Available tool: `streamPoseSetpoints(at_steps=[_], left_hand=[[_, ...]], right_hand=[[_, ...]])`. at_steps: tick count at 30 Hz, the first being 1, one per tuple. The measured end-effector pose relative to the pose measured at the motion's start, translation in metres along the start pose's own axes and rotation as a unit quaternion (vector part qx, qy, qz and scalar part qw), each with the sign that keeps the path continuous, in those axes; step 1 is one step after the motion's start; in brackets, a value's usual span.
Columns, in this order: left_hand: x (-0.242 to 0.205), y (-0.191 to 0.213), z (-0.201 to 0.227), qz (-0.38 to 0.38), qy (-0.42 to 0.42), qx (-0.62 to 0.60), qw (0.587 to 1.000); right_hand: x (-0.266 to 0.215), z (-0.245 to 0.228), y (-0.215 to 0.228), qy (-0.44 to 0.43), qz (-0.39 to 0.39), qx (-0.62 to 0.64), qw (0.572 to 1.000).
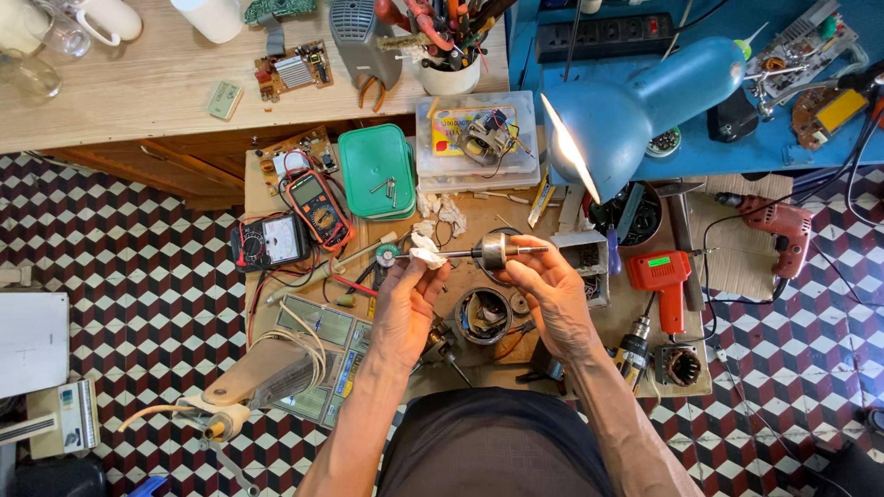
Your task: The person disassembles an electric motor from a fan, uses a cordless drill to remove screws, and cleans the motor shaft with a cloth. They handle the motor housing, rotor, and shaft while working at a cluttered workbench.
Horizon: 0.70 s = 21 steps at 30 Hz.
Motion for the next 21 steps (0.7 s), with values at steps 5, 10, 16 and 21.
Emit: streamPoseSetpoints(at_steps=[5,10,16,21], left_hand=[[-0.003,-0.001,-0.001,0.002,0.0,0.004,1.0],[-0.005,-0.002,-0.005,-0.011,-0.004,0.005,1.0],[-0.009,-0.005,-0.007,-0.013,-0.006,0.011,1.0],[-0.014,-0.006,-0.008,-0.011,-0.014,0.028,0.999]], right_hand=[[0.001,0.005,0.003,0.049,0.0,0.083,0.995],[0.001,0.013,0.009,0.063,0.019,0.077,0.995],[0.0,0.017,0.01,0.057,0.033,0.072,0.995],[0.0,0.016,0.01,0.031,0.02,0.097,0.995]])
Point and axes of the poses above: each hand's wrist, its own x-axis towards the middle knuckle, its own y-axis out of the back of the hand, z = x × y, the point moved 4 cm from there along x, towards the middle knuckle, and after that the axes turned 15 degrees about -x, right-handed, at the moved point
